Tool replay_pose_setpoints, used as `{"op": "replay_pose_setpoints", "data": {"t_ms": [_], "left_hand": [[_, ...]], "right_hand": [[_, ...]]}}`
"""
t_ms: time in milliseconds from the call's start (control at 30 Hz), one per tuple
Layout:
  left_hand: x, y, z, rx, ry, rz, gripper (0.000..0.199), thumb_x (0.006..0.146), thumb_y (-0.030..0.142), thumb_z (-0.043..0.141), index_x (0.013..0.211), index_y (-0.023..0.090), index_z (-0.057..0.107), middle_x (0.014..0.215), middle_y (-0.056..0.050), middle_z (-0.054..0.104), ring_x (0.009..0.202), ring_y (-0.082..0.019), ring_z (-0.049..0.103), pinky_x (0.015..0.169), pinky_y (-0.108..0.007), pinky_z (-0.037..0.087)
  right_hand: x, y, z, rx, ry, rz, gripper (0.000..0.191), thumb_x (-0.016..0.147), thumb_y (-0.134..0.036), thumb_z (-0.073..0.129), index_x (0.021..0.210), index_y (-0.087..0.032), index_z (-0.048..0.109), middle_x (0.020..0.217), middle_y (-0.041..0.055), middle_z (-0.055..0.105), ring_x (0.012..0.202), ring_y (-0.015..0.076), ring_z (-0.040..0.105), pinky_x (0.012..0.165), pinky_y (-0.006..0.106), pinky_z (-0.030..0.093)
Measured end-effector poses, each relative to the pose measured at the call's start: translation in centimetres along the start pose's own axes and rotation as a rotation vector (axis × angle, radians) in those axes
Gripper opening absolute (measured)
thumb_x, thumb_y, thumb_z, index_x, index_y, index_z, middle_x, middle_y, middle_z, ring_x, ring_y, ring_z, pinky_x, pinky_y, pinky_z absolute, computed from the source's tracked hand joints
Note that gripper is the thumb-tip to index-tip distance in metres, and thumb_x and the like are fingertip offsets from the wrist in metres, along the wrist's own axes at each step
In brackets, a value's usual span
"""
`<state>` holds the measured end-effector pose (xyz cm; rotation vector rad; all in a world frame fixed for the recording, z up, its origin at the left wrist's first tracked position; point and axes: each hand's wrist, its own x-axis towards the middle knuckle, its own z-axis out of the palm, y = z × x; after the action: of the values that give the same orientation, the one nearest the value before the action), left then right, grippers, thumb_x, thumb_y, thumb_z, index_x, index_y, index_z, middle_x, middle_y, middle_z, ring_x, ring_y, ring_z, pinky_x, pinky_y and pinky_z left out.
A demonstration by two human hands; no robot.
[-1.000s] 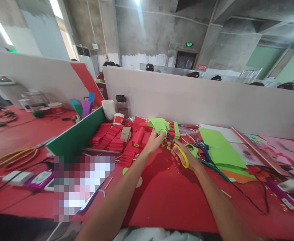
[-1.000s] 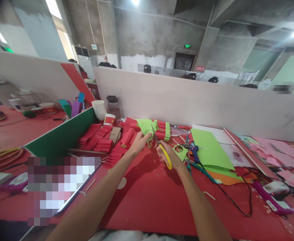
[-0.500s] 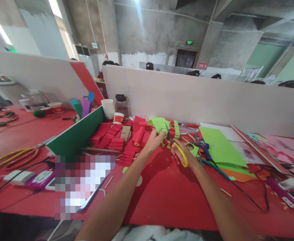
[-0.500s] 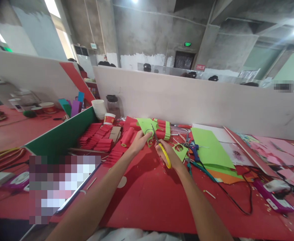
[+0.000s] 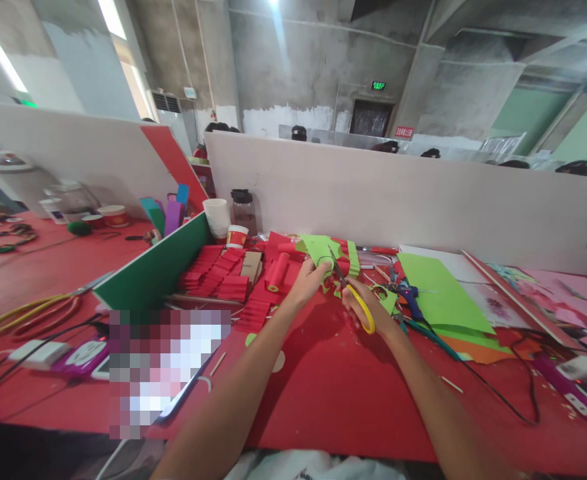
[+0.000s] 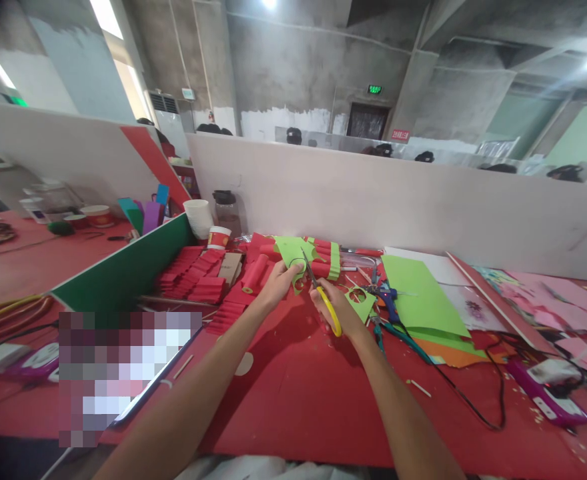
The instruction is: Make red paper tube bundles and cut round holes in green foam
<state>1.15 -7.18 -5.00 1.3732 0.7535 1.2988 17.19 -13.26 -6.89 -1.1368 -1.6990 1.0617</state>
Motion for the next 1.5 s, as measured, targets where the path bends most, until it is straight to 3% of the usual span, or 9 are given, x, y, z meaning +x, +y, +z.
{"op": "replay_pose_setpoints", "data": {"t_ms": [333,700,1067,1300,1500], "left_hand": [[0.0,0.3,-0.4,0.055,-0.067,0.023,0.028,0.075,0.044,0.062,0.072,0.017,0.057,0.062,0.001,0.054,0.058,-0.012,0.049,0.057,-0.024,0.041],[-0.4,0.9,-0.3,0.033,-0.058,0.016,0.026,0.075,0.041,0.066,0.075,0.015,0.061,0.070,-0.001,0.060,0.070,-0.016,0.054,0.069,-0.026,0.044],[-0.2,0.7,-0.3,0.042,-0.060,-0.005,0.024,0.075,0.039,0.063,0.071,0.016,0.060,0.063,0.000,0.056,0.061,-0.013,0.049,0.060,-0.025,0.040],[-0.4,0.9,-0.4,0.049,-0.074,-0.026,0.022,0.075,0.037,0.061,0.073,0.016,0.060,0.064,0.000,0.058,0.062,-0.014,0.052,0.062,-0.026,0.040],[0.0,0.4,-0.6,0.047,-0.084,-0.017,0.027,0.076,0.042,0.062,0.078,0.015,0.061,0.065,0.000,0.059,0.062,-0.014,0.053,0.061,-0.026,0.041]], "right_hand": [[-0.2,-0.1,-1.3,-0.106,-0.045,-0.006,0.044,0.085,-0.066,0.056,0.096,-0.024,0.052,0.061,-0.0041,0.047,0.037,0.0092,0.040,0.033,0.022,0.034],[-0.4,-0.4,-0.9,-0.097,-0.023,-0.003,0.040,0.089,-0.064,0.050,0.095,-0.024,0.051,0.064,-0.0039,0.045,0.041,0.0104,0.040,0.036,0.023,0.034],[0.0,-0.4,-1.4,-0.233,0.016,-0.100,0.037,0.090,-0.058,0.053,0.096,-0.022,0.054,0.061,-0.0058,0.044,0.043,0.0093,0.036,0.041,0.022,0.030],[0.0,-0.3,-1.5,-0.223,0.008,-0.066,0.035,0.090,-0.057,0.054,0.092,-0.022,0.053,0.056,-0.0068,0.041,0.039,0.0084,0.032,0.038,0.022,0.026],[-0.1,-0.1,-1.5,-0.171,0.018,-0.048,0.036,0.089,-0.058,0.054,0.093,-0.022,0.053,0.063,-0.0050,0.044,0.043,0.0088,0.035,0.040,0.022,0.029]]}}
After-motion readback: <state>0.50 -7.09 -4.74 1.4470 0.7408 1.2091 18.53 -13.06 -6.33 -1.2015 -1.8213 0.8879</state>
